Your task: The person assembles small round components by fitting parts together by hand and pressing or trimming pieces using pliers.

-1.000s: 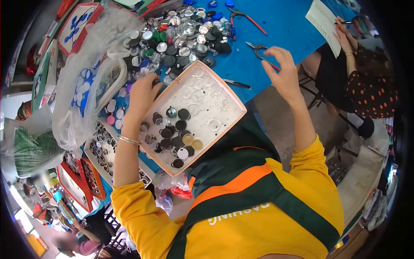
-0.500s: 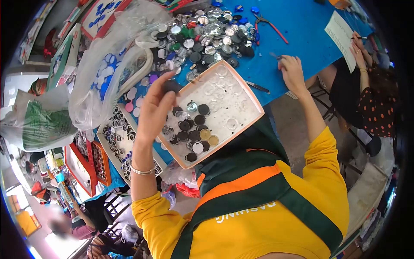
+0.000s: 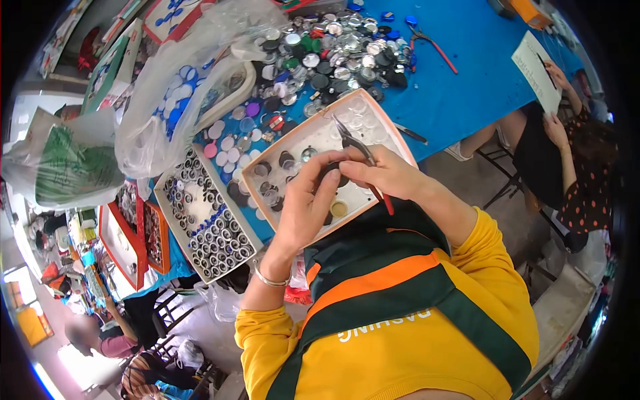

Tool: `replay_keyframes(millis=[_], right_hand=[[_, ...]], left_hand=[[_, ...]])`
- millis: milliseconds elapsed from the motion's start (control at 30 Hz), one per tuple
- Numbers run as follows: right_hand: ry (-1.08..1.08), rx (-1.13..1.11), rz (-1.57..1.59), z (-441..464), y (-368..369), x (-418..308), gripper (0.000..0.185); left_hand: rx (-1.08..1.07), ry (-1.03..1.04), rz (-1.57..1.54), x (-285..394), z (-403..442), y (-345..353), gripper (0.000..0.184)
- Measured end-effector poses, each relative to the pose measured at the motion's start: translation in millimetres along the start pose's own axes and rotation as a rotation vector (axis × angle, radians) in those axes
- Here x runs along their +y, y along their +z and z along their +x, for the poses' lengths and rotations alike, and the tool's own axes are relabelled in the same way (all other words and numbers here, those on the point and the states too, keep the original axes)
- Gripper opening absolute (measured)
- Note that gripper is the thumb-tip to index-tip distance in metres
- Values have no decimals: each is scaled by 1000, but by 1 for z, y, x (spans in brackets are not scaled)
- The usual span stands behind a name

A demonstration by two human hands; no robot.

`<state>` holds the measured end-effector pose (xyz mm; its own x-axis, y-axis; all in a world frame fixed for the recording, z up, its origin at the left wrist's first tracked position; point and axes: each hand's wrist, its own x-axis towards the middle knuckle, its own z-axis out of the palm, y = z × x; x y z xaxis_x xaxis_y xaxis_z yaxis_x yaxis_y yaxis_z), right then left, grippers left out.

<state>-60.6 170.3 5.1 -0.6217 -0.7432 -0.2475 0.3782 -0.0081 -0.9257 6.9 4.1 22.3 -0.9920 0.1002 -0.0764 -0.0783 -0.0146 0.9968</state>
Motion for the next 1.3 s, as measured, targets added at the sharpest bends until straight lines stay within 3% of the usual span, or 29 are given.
replay_keyframes(millis=[67,167,300,400,433,467,533,567,667,800,1100,1200,1300], right_hand=[[61,-50,232,2,2,11,20],[170,-15,370,2,13,20,22],[206,-50,557,2,21,27,26],[212,-53,448,3,22,26,25],[214,-39,379,4,20,25,24],[165,34,87,5,14,19,19],[-158,209,-447,4,-2,35,9],[-359,279,-707,4,-3,34,8],[-261,121,-817,-8,-4,16,8],[-2,-70,-570,-17,7,1,10],[55,-181,-647,-16,10,0,16],[80,-197,-655,-17,8,0,18],[116,-216,-690,-15,5,-1,19]], left_hand=[[42,135,105,-6,-4,-6,31],[71,447,712,-9,-6,-10,36],[102,685,814,-23,-6,-12,44],[124,682,846,-23,-5,-16,40],[184,527,654,-23,-6,-17,32],[239,370,461,-24,-8,-18,26],[346,57,71,-26,-11,-19,16],[331,9,-165,-28,-8,-19,18],[283,-186,-738,-24,0,-18,29],[215,-213,-837,-36,1,-17,29],[259,-231,-788,-40,-1,-8,27],[335,-195,-543,-39,-2,-5,25],[353,-40,28,-36,-5,-3,22]])
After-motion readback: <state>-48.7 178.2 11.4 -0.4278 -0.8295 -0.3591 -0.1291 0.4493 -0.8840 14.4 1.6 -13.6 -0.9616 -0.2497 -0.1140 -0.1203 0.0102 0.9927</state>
